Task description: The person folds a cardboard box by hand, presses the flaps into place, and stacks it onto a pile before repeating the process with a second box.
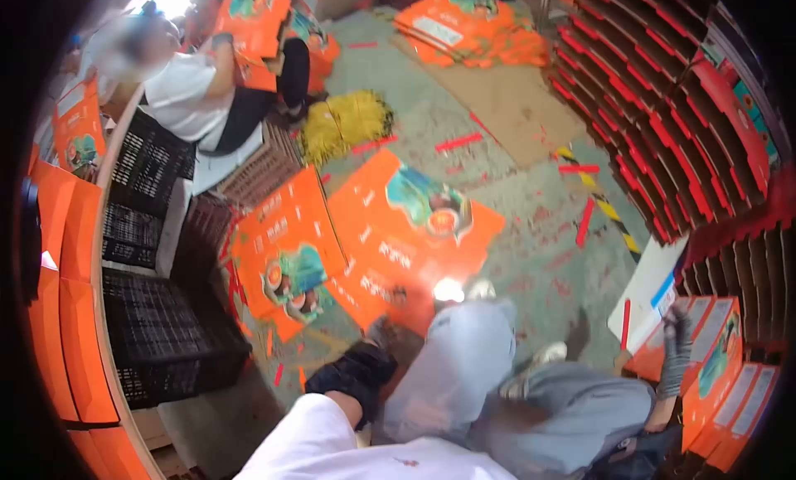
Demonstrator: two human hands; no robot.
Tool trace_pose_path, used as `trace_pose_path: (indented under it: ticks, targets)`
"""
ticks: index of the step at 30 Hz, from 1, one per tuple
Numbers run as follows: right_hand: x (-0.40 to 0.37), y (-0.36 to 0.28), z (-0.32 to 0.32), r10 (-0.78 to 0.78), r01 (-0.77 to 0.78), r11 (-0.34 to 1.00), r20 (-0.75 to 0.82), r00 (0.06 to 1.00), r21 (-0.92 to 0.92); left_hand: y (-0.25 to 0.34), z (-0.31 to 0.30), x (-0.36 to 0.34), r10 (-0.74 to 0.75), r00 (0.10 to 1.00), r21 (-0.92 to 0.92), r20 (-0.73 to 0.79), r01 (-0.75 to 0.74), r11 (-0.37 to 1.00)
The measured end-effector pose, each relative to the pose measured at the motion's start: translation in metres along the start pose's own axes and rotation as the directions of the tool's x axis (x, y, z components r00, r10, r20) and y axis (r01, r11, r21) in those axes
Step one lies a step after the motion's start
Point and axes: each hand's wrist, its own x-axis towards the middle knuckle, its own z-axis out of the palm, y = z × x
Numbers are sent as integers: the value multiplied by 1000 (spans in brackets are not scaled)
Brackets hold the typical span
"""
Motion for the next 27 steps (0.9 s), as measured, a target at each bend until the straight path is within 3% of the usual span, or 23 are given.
trace_pose_path:
  ticks: [1,4,7,10,13,14,16,19,20,22,25,26,27]
  targets:
    - [3,5,12,-55,57,998,115,992,-17,-6,8,1,-21,1000,2,20,21,1000]
    - [3,1,20,148,-105,981,282,948,-162,-19,29,-4,-77,995,-7,64,78,997]
    - [3,-19,37,180,-160,983,314,932,-88,-22,43,-6,-112,987,-8,114,114,993]
    - [4,-17,36,230,-196,972,341,911,-131,-26,48,-3,-131,975,-26,180,138,990]
    - [-3,-23,35,271,-231,959,301,914,-163,-36,49,12,-180,930,-78,320,216,973]
    - [-4,-24,33,226,-170,967,331,916,-191,-35,54,14,-183,908,-94,376,234,968]
    - [-11,-47,37,260,-197,956,321,911,-217,-28,75,-9,-147,881,-96,450,211,973]
    - [-18,-50,32,262,-213,962,349,900,-174,1,149,-136,35,862,-25,506,-26,999]
    - [-24,-49,27,238,-170,962,352,905,-212,1,148,-135,72,827,-188,558,41,981]
    - [-27,-46,25,163,-60,960,375,913,-272,12,156,-121,233,774,-261,588,-90,961]
    - [-36,-34,26,17,99,950,365,931,-295,24,168,-141,523,656,-141,545,-543,828]
    - [-39,-41,27,25,90,948,354,935,-304,31,182,-170,442,712,-251,545,-364,897]
    - [-43,-47,28,18,104,942,354,935,-320,33,188,-180,399,692,-277,601,-288,917]
